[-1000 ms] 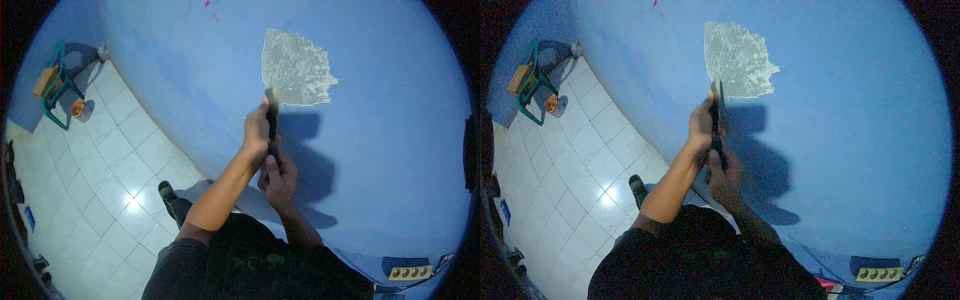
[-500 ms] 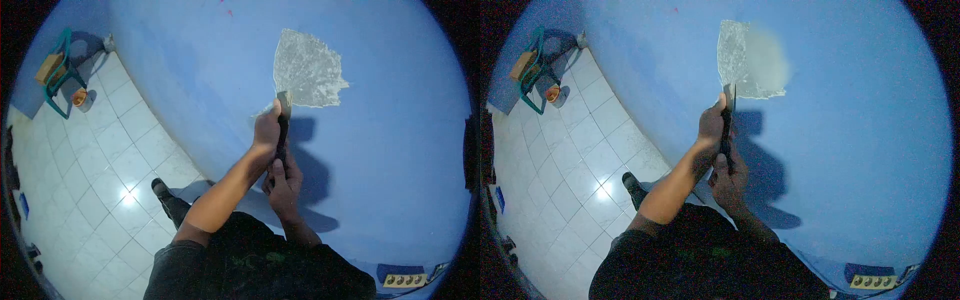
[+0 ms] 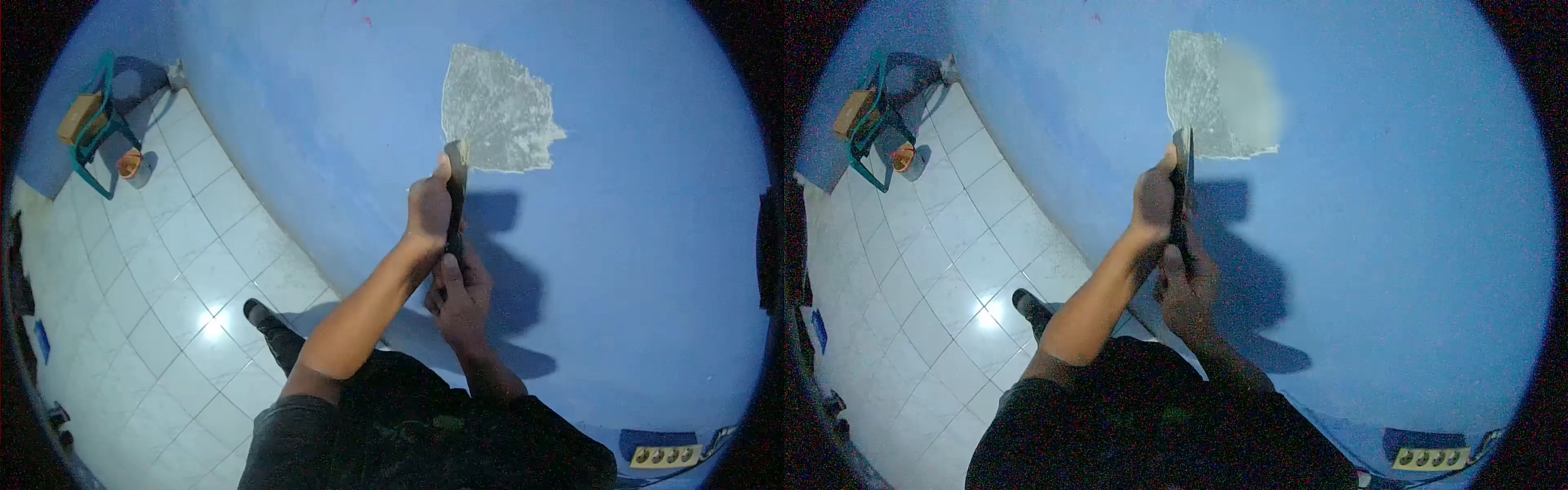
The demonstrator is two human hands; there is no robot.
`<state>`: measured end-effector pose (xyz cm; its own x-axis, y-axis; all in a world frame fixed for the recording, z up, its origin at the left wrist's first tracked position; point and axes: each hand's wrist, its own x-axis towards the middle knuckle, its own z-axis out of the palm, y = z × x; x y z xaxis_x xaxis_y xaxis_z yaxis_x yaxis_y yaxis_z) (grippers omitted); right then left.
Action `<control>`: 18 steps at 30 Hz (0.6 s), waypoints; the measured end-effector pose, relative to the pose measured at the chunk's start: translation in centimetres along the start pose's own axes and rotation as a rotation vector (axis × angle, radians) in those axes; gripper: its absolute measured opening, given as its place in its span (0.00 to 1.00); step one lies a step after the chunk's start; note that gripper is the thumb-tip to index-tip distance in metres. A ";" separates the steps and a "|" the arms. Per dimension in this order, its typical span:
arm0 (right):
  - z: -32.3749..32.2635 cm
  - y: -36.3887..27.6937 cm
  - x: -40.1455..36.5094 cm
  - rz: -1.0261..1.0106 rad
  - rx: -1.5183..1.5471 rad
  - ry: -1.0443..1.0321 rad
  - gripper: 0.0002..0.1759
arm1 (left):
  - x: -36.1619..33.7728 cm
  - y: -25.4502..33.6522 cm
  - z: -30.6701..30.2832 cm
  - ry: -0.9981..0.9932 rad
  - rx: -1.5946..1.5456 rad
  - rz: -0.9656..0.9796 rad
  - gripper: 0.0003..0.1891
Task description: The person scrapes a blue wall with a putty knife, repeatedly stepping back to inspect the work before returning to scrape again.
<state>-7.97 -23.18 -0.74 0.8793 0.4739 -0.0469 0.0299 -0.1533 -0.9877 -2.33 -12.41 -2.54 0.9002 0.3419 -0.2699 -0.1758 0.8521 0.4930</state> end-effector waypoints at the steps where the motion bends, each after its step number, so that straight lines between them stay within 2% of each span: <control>1: 0.0 -0.3 0.1 0.009 0.023 -0.005 0.25 | 0.2 -0.2 0.4 0.081 0.065 -0.001 0.23; 3: 0.2 0.0 -0.1 0.038 0.045 0.003 0.26 | 0.6 -0.5 0.1 0.086 0.030 0.026 0.24; 5: 1.0 0.5 -0.5 -0.015 0.009 0.043 0.25 | 0.3 -0.3 -1.0 -0.033 0.082 -0.005 0.24; 7: 0.9 0.7 -0.9 -0.023 0.006 0.047 0.25 | -0.4 0.0 -0.6 -0.002 0.058 -0.052 0.24; 10: 0.9 0.0 0.0 -0.047 0.012 0.022 0.25 | 0.3 0.0 0.0 0.064 0.309 0.029 0.23; 11: 0.9 -0.2 -0.1 -0.020 0.010 0.016 0.25 | 0.3 0.3 -0.2 0.060 0.309 0.018 0.23; 13: 1.1 0.1 0.1 -0.006 0.037 0.018 0.26 | -0.3 1.0 -0.5 -0.038 0.109 -0.039 0.23; 15: 1.2 0.6 0.2 -0.013 0.076 0.005 0.26 | -0.2 0.7 -0.5 -0.052 0.110 -0.011 0.23; 18: 1.0 0.1 0.7 -0.024 -0.043 0.038 0.26 | 0.3 0.9 -0.2 -0.032 0.120 0.019 0.22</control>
<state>-7.78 -22.03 -1.01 0.8953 0.4451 -0.0165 0.0710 -0.1793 -0.9812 -2.28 -11.49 -2.38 0.9097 0.3429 -0.2343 -0.1456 0.7917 0.5933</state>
